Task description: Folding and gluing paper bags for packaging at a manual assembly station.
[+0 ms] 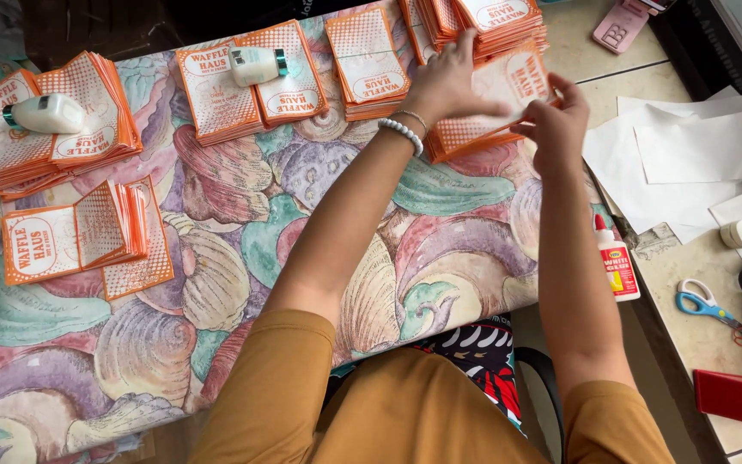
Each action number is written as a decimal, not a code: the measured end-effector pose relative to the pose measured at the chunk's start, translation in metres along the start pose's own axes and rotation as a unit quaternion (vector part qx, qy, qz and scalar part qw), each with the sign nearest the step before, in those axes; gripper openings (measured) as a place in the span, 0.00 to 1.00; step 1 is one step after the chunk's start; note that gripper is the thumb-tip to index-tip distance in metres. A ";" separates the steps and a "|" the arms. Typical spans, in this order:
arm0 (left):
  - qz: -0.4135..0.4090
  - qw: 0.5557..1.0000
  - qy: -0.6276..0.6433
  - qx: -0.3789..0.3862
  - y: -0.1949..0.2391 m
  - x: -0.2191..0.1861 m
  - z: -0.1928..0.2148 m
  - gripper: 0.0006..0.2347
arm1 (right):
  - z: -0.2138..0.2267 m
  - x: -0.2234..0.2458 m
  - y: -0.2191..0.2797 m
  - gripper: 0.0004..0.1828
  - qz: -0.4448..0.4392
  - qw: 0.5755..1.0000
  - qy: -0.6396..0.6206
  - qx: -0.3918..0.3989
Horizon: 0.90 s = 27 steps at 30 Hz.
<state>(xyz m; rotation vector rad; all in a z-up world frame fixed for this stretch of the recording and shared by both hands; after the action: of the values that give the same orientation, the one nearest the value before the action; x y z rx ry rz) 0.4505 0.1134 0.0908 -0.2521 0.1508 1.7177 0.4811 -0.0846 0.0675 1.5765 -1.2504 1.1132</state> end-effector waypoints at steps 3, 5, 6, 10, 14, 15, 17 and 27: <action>-0.070 0.979 -0.171 0.083 0.021 -0.006 -0.017 0.69 | 0.004 -0.024 -0.012 0.33 0.034 0.992 0.118 -0.019; -0.073 0.973 -0.207 0.068 0.024 -0.009 -0.022 0.68 | 0.011 -0.021 -0.019 0.32 0.069 0.969 0.238 -0.016; -0.080 0.965 -0.244 0.053 0.028 -0.012 -0.026 0.68 | 0.015 -0.021 -0.020 0.32 0.104 0.930 0.353 -0.014; -0.060 0.962 -0.258 0.063 0.018 -0.007 -0.047 0.67 | 0.004 0.008 -0.014 0.34 0.145 0.909 0.391 0.020; -0.060 0.963 -0.255 0.058 0.018 -0.006 -0.044 0.65 | -0.006 -0.001 -0.024 0.28 0.038 0.891 0.444 0.085; -0.059 0.965 -0.251 0.052 0.019 -0.006 -0.042 0.64 | -0.009 -0.004 -0.024 0.28 0.004 0.877 0.470 0.101; -0.050 0.966 -0.247 0.049 0.014 -0.006 -0.051 0.66 | -0.012 -0.003 -0.028 0.28 -0.006 0.880 0.464 0.102; -0.086 0.973 -0.206 0.055 0.031 -0.005 -0.051 0.64 | -0.035 0.033 -0.015 0.32 -0.213 0.827 0.509 0.111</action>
<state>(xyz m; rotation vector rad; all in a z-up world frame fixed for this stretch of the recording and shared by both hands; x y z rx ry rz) 0.4252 0.0917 0.0418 0.1715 -0.0788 1.5479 0.4942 -0.0574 0.1075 1.0201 -0.0464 1.5018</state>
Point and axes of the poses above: each hand's wrist, its own y-axis away from the middle knuckle, its own z-axis out of the back of the hand, x = y × z, the point moved 5 cm from there along -y, towards the middle knuckle, and after that the axes turned 13 degrees about -y, right-handed, at the moved point
